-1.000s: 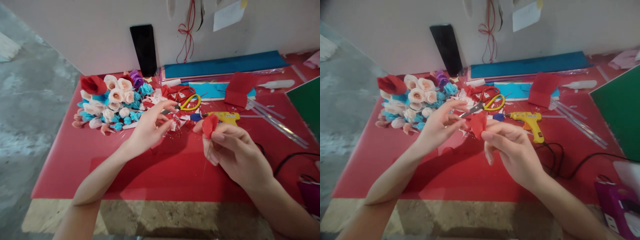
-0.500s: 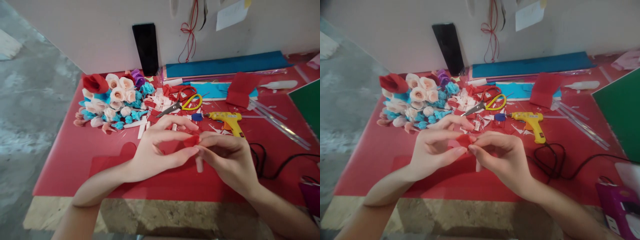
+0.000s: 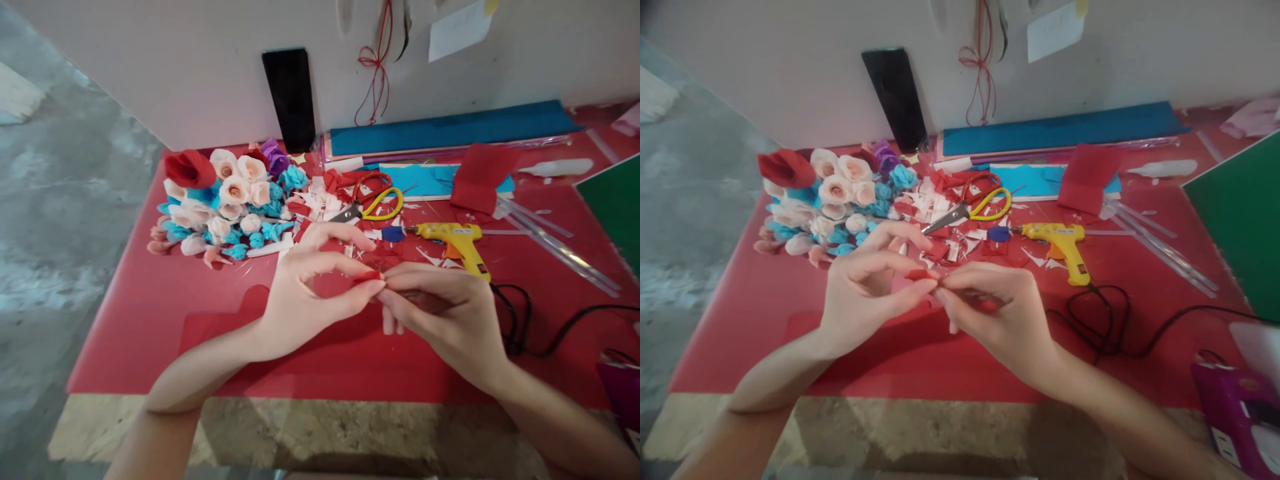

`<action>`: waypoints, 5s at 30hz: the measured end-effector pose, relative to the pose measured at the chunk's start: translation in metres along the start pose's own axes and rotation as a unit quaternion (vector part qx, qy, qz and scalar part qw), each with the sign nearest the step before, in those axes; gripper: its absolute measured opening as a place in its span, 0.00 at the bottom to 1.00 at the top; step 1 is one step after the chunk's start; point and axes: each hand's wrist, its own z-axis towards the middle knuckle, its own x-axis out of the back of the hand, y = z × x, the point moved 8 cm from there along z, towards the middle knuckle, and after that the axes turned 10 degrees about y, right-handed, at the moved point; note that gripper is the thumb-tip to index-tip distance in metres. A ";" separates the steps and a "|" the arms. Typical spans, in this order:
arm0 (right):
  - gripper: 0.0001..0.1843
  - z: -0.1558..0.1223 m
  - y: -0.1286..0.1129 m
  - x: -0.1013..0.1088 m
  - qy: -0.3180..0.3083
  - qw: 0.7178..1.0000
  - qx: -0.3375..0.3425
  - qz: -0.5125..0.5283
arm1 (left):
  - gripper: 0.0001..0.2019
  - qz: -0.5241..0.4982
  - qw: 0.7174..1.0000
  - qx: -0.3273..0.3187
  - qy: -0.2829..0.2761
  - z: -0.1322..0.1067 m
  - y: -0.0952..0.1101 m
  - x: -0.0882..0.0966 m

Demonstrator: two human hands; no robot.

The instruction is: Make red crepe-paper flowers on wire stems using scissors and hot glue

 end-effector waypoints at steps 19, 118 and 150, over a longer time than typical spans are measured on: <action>0.04 0.002 0.016 0.001 -0.038 0.989 -0.116 0.088 | 0.03 -0.076 0.987 0.129 -0.060 -0.002 -0.011 -0.011; 0.01 -0.004 0.004 0.004 0.033 0.999 -0.004 -0.012 | 0.08 -0.115 0.990 0.068 -0.037 -0.005 -0.006 -0.008; 0.08 0.002 0.001 0.019 0.018 0.993 -0.040 0.108 | 0.11 -0.132 0.966 0.136 -0.178 -0.018 -0.003 -0.032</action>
